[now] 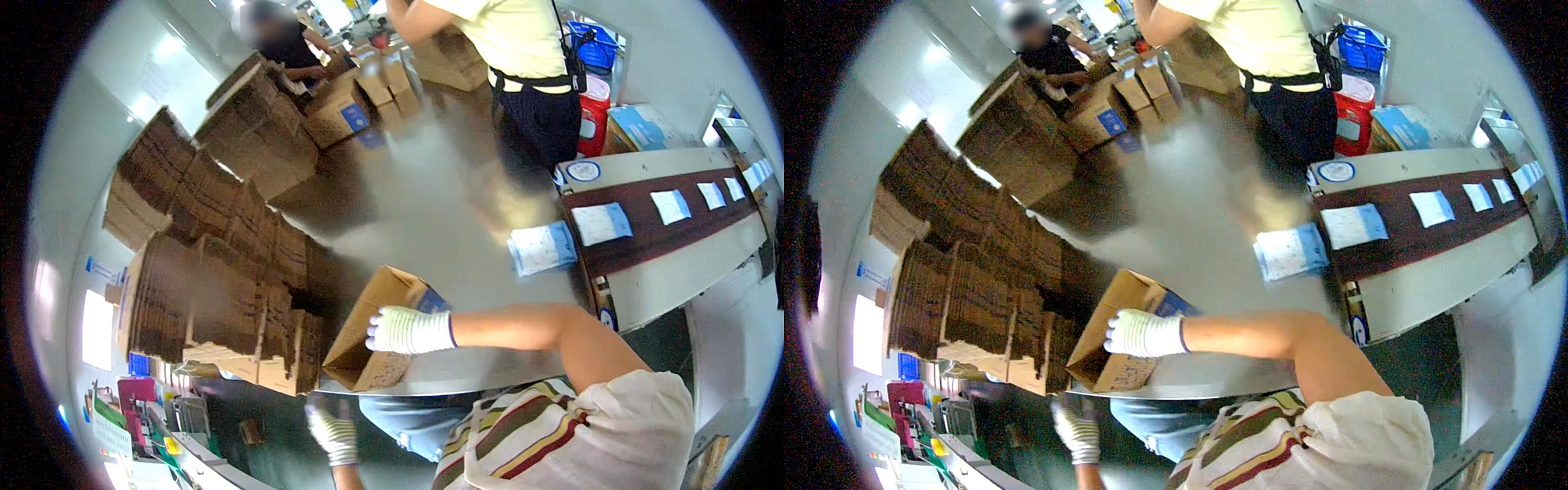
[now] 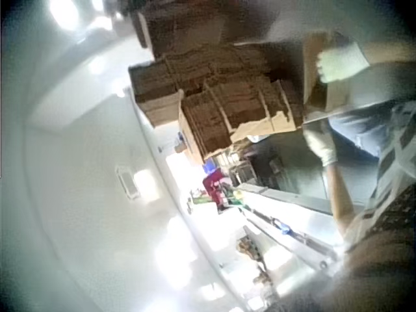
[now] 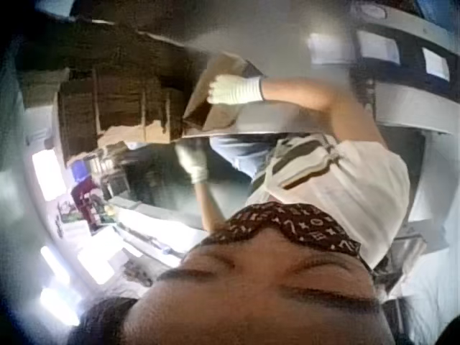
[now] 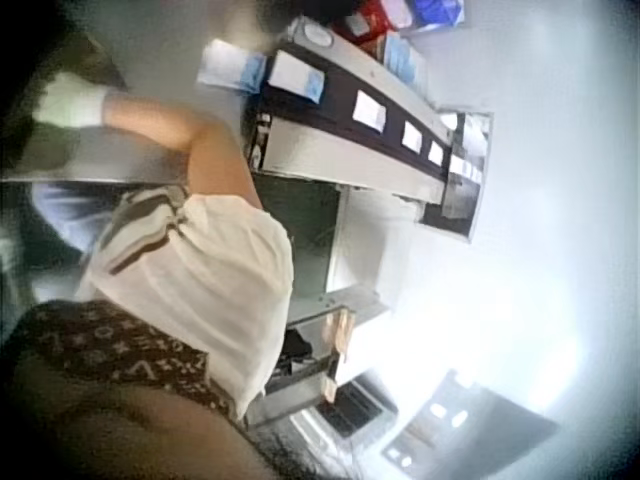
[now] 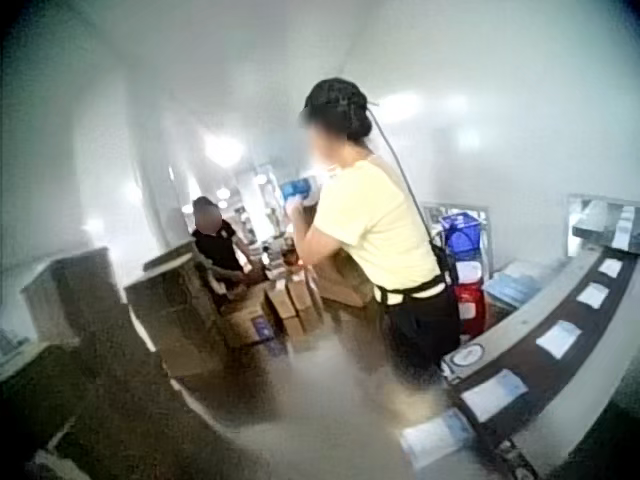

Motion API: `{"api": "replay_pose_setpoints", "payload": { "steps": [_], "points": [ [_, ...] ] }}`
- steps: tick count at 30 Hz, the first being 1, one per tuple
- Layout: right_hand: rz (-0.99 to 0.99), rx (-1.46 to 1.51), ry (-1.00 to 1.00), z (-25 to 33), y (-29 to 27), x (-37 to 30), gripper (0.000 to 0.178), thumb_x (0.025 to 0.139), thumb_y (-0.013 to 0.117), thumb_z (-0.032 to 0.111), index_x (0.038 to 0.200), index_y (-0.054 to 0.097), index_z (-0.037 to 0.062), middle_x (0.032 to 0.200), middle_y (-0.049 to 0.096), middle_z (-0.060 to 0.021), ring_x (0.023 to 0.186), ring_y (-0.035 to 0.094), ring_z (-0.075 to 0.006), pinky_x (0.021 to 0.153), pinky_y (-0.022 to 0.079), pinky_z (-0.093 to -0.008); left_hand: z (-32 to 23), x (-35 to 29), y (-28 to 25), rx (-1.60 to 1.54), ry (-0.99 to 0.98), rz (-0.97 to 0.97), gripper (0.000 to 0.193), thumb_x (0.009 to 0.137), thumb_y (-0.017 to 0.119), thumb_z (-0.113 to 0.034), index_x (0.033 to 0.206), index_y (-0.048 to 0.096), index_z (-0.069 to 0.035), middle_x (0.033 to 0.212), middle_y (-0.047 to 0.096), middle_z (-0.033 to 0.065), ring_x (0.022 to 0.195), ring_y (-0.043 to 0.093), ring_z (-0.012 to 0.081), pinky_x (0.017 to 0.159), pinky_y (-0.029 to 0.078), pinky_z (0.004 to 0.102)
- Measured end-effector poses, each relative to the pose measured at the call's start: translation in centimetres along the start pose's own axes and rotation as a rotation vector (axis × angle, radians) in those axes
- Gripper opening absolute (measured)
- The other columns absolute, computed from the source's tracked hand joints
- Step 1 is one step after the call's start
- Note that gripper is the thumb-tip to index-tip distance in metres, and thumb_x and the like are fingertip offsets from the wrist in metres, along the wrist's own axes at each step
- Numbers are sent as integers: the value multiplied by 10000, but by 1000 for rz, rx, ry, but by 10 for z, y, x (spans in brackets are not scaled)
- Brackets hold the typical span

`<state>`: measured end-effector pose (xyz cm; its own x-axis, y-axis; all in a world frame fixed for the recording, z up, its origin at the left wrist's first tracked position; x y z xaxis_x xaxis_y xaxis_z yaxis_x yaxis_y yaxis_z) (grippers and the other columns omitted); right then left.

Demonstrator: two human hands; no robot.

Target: The person takes items from a conveyor belt and places them into cardboard boxes on a metal table.

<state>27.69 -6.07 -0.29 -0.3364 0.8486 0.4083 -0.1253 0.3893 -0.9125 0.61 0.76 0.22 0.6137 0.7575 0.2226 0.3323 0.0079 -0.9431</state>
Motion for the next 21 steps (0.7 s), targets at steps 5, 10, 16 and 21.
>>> {"api": "replay_pose_setpoints", "payload": {
  "steps": [5,10,16,21],
  "points": [
    [150,53,-170,-22,-17,8,498,652,750,366,1045,584,109,996,605,-45,1021,542,-249,886,411,-411,-59,52,-35,465,851,232,535,739,662,-384,1143,542,-54,1136,566,145,1178,455,318,1035,308,460],
    [-143,392,100,-84,-87,-40,456,720,697,352,1034,569,46,1018,574,-133,1047,517,-317,937,406,-418,-93,56,-11,232,875,500,275,821,581,-352,744,560,-89,676,596,109,623,603,306,564,473,420],
    [1125,191,713,-214,-82,-237,362,741,678,280,976,659,5,947,666,-185,874,642,-305,770,494,-416,-91,66,14,112,824,321,279,824,587,-338,764,537,-70,675,567,133,598,581,318,540,450,426],
    [908,468,700,-171,-26,-257,733,508,793,580,840,660,-60,771,670,-183,681,640,-281,627,507,-386,-107,71,18,122,785,318,252,783,627,-299,768,525,-70,682,580,125,630,595,310,558,461,419]
  ]
}}
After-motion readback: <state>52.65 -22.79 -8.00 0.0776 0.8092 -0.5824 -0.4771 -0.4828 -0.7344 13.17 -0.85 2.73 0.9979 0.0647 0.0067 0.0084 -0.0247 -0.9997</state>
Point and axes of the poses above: each hand's wrist, its own x-axis towards the middle knuckle, its own y-axis out of the palm, z = x × y, the point moved 1 cm from there along x, towards the middle knuckle
